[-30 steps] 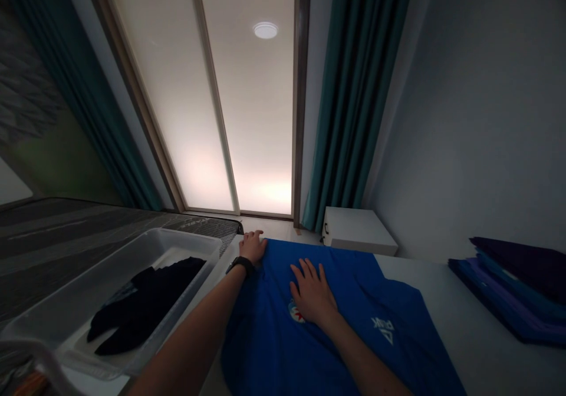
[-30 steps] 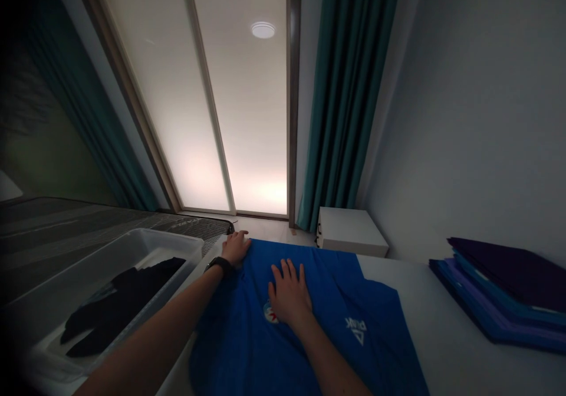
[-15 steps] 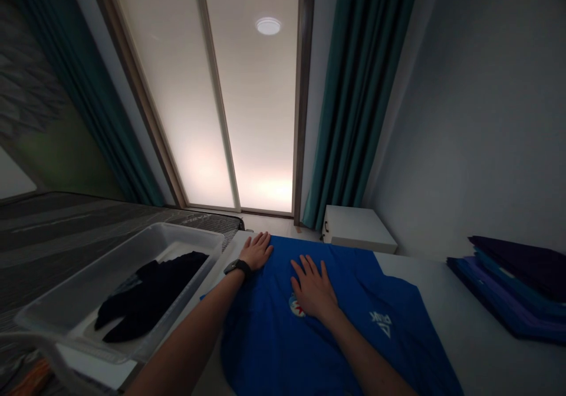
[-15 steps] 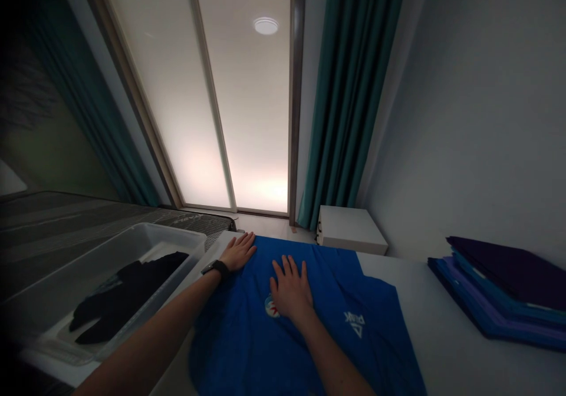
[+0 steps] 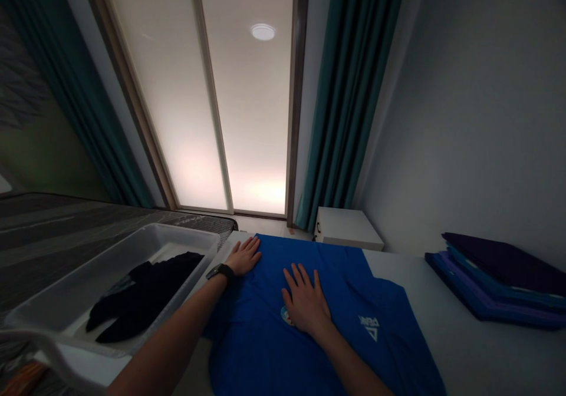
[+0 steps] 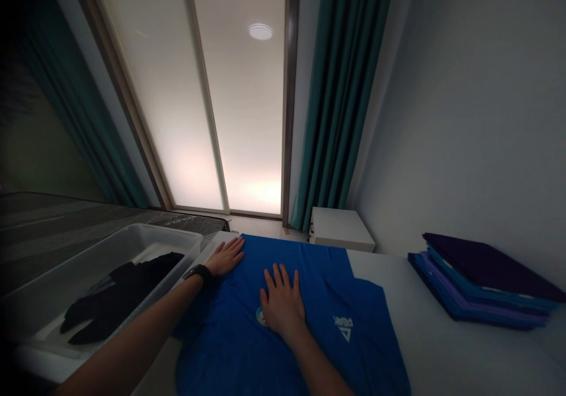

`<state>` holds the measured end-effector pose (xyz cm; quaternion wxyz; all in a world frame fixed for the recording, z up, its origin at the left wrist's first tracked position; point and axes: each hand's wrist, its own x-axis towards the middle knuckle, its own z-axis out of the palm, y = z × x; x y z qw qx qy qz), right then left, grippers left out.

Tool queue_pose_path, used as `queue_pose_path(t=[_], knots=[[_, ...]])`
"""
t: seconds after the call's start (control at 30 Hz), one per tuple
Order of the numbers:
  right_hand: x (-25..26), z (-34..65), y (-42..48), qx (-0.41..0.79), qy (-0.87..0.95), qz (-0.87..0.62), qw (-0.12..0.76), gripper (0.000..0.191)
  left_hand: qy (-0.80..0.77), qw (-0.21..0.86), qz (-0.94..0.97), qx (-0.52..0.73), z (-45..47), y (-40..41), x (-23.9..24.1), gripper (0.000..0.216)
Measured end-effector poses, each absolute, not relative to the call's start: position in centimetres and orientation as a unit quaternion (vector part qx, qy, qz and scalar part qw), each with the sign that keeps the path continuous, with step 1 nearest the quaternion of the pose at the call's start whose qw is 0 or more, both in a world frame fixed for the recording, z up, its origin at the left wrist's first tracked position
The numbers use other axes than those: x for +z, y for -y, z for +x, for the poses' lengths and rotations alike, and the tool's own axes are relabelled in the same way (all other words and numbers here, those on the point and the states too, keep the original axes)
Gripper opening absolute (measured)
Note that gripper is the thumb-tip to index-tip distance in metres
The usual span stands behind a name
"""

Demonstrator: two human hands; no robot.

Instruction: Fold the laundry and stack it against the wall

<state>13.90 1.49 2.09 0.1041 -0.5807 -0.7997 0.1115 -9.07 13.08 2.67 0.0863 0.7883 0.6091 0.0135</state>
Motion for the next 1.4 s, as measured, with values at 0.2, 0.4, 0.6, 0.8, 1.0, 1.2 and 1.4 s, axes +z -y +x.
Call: queue_pose_path(t=[0.2,0.4,0.6,0.8,1.0,1.2,1.4], knots=[[2.2,13.9,-1.6,0.110,0.795,-0.585,0.115,0.060,-0.635,0.074,0.769,0.015,-6.5,-13.5,2.9,0.058],[1.9,13.8,-1.6,0.115,0.790,-0.586,0.141,0.058,-0.653,0.047,0.755,0.027,-3.7,-12.2,1.7,0.066],[1.6,14.8,-2.9,0.228,0.719,-0.587,0.294,0.048,-0.661,0.017,0.750,-0.006,-2.6,-11.8,3.2,0.066],[-0.3,17.4,-5.3,0.358,0.453,-0.562,0.593,0.044,-0.568,0.031,0.822,0.029,3.3,-10.4,3.5,0.059],[-1.2,17.9,-5.5,0.364,0.449,-0.540,0.613,0.044,-0.543,-0.005,0.834,0.097,5.5,-8.7,1.2,0.057],[0.0,17.7,-4.4,0.218,0.593,-0.588,0.505,0.045,-0.534,-0.010,0.840,0.096,4.9,-8.8,1.0,0.057],[0.8,21.3,-4.4,0.014,0.705,-0.675,0.220,0.051,-0.542,0.004,0.835,0.093,5.1,-8.7,1.3,0.059]])
